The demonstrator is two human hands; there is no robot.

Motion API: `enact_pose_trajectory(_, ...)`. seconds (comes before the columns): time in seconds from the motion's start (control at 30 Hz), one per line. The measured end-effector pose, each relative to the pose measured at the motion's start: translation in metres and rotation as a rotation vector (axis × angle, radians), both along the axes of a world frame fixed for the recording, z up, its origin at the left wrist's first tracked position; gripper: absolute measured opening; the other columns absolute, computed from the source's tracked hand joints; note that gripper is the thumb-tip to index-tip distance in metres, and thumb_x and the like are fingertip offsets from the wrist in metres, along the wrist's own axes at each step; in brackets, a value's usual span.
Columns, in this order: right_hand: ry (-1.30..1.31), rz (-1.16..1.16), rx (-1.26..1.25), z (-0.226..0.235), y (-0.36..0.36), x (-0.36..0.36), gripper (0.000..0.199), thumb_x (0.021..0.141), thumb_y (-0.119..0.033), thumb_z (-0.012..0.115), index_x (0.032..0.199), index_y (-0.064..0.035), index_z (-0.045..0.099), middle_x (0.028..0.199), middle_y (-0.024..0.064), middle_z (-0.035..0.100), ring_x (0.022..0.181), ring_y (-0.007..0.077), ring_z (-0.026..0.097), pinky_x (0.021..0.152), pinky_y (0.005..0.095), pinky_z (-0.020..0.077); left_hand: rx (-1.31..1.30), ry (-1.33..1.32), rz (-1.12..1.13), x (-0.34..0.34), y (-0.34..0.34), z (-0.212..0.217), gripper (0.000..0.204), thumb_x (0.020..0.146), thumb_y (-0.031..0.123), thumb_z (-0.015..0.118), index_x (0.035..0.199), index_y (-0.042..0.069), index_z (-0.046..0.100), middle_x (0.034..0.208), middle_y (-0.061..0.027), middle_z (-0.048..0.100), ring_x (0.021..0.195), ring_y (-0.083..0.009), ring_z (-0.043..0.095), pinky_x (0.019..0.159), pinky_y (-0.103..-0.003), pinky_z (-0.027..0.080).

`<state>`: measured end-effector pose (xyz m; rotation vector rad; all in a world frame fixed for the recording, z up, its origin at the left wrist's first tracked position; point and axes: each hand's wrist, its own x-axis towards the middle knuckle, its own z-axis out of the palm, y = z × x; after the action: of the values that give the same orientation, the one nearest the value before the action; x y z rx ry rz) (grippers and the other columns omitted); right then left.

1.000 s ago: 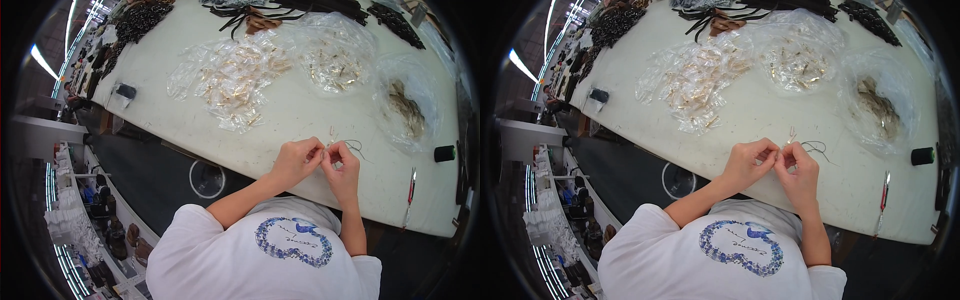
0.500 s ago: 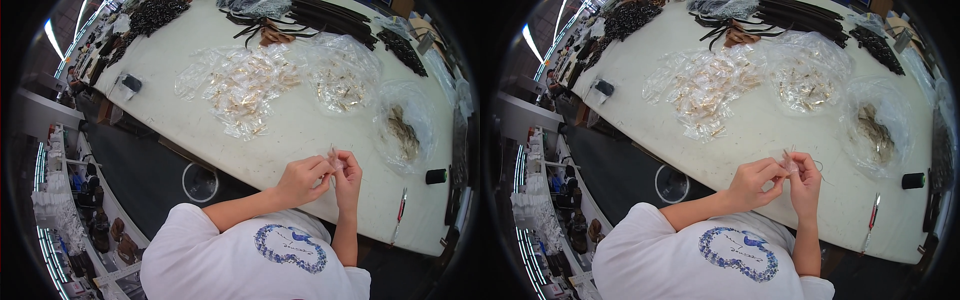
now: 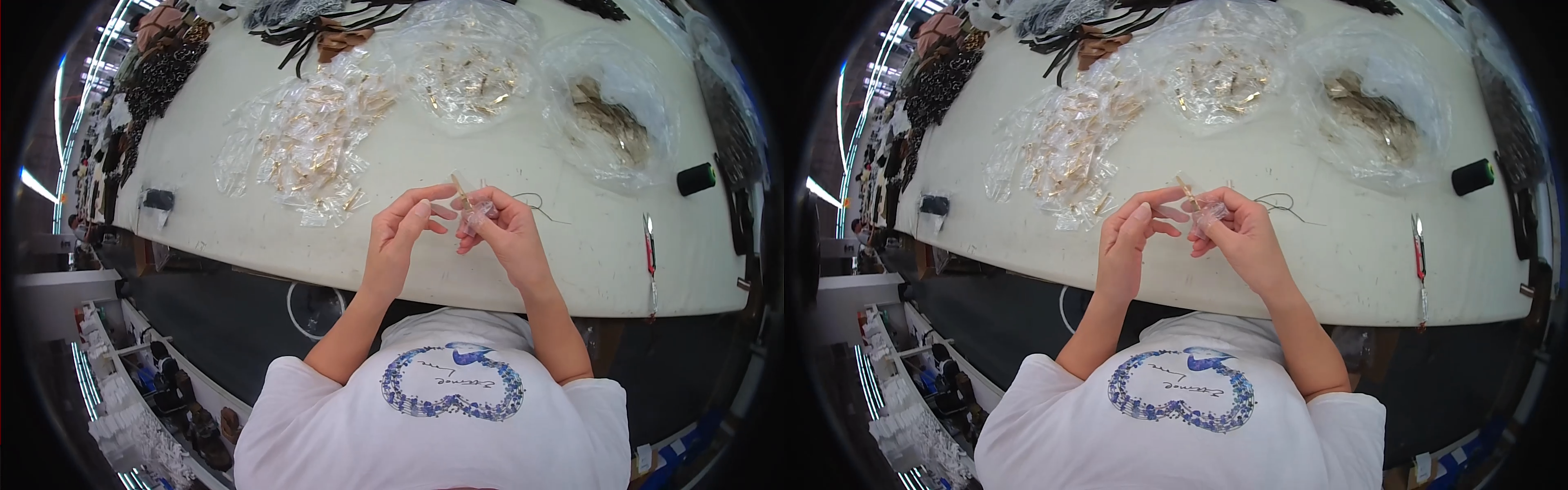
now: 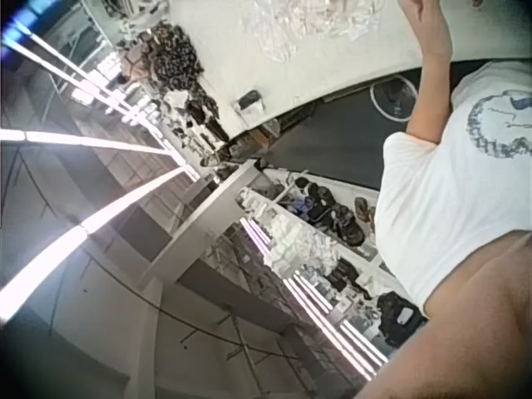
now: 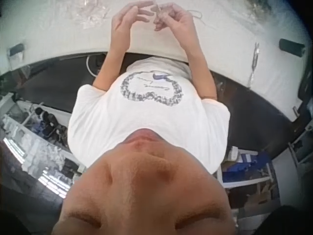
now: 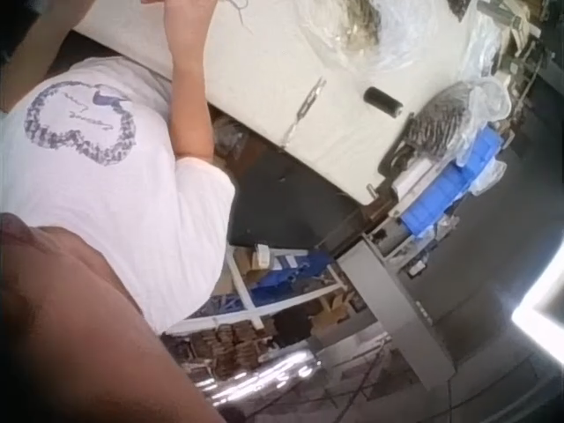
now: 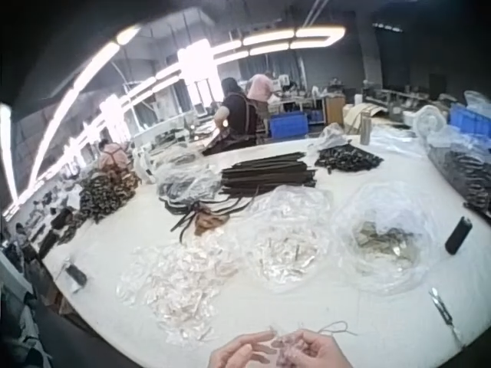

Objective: Thread a fine cord through a small metal hardware accessory for leather goods assembly.

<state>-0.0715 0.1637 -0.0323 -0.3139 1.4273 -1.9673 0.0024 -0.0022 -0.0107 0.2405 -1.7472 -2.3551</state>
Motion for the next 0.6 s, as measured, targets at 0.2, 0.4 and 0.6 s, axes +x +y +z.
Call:
enact_pose_trajectory(0.2,-0.002,-0.128,-0.083,-0.001,-0.005,0.007,0.02,0.097,-0.004,0.057,0.115,0.0021,0.059,0.091,0.0078,0.068,0.079,0.0111,0.066,0.072,0.027,0.0585,-0.09,-0.024,0.121,-0.003,0.003,-0.014,0.018,0.099,0.011,0.062,0.109,-0.003,0.067,0.106,-0.0121,0.072,0.085,-0.0157,0.069,0.075,-0.028,0.055)
enact_pose_trajectory(0.4,0.272,-0.343,0.013,-0.012,-0.012,0.021,0.018,0.097,-0.008,0.062,0.113,-0.0012,0.064,0.1,0.0058,0.069,0.086,0.0109,0.065,0.075,0.0266,0.0554,-0.098,0.007,0.198,-0.002,0.007,-0.008,0.011,0.098,0.01,0.064,0.1,-0.001,0.065,0.106,-0.0164,0.072,0.089,-0.0199,0.072,0.075,-0.03,0.057)
enact_pose_trajectory(0.6,0.028,-0.276,-0.143,-0.008,-0.01,0.016,0.015,0.099,-0.015,0.061,0.106,-0.0044,0.07,0.113,0.003,0.067,0.097,0.0103,0.063,0.079,0.0277,0.0546,-0.18,0.056,0.184,0.001,0.011,-0.011,0.008,0.097,0.007,0.064,0.098,0.0,0.063,0.105,-0.0156,0.071,0.093,-0.0202,0.071,0.076,-0.031,0.057)
